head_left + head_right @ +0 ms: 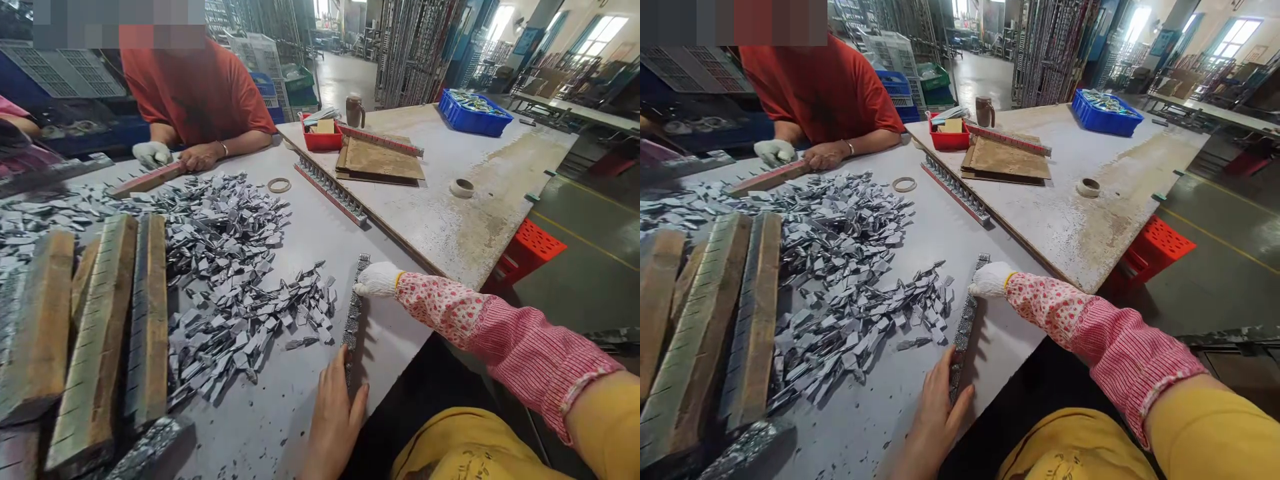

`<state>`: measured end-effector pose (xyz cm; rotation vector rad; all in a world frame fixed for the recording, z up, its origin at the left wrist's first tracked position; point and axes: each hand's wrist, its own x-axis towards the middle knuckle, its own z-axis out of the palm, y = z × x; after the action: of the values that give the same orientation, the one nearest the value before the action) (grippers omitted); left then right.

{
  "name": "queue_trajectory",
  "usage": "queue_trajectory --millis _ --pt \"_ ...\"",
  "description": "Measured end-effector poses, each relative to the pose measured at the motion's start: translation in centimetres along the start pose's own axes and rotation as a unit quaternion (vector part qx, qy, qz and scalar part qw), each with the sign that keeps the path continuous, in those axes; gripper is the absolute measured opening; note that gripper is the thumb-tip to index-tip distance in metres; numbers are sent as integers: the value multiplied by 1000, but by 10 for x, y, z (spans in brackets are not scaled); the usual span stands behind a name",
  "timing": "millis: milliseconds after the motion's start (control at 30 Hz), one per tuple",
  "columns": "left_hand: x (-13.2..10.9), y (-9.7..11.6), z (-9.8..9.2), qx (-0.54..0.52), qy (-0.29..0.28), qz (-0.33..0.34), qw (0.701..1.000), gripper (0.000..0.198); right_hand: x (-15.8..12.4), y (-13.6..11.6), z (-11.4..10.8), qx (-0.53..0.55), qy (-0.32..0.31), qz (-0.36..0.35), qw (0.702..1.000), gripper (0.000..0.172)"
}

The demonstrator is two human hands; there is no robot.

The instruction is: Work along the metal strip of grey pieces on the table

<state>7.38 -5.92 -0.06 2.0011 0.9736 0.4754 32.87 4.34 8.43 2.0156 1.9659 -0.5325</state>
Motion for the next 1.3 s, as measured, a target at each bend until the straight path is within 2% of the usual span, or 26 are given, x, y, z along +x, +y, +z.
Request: queue_trajectory --millis 200,367,433,500,600,733,800,867,933,1033,1133,1233,1300 --pt "-1 7 -2 -19 -1 -4 1000 59 9 -11 3 -21 -25 8 999 47" --pt "15 11 -27 -63 -40 -48 996 53 9 -21 10 -1 -15 23 1000 47" --pt "30 9 -37 -20 -5 -90 996 44 6 -22 11 18 -5 29 999 51" --pt "47 6 -41 64 60 -123 989 37 0 -19 10 39 9 32 999 56" --pt "66 -1 -39 131 109 -129 977 24 -16 -10 6 72 33 40 996 65" --pt "65 -11 -45 126 148 -135 972 23 -47 4 6 139 79 43 986 67" --pt "55 -11 -57 93 156 -140 973 30 -62 3 8 266 83 12 960 59" --pt "42 -3 -69 42 152 -134 978 36 -75 -7 11 424 50 -28 904 52" --pt "30 12 -78 -9 143 -120 982 39 -84 -26 12 526 -9 -57 849 48" --pt "10 38 -80 -67 126 -94 985 41 -94 -58 11 588 -85 -85 800 44" --pt "-11 53 -69 -185 102 -68 975 36 -103 -80 11 623 -157 -121 757 39" --pt "-26 55 -57 -332 99 -60 936 33 -114 -86 16 648 -275 -148 695 45" --pt "-28 55 -54 -353 97 -66 928 38 -119 -83 20 665 -291 -144 673 47"
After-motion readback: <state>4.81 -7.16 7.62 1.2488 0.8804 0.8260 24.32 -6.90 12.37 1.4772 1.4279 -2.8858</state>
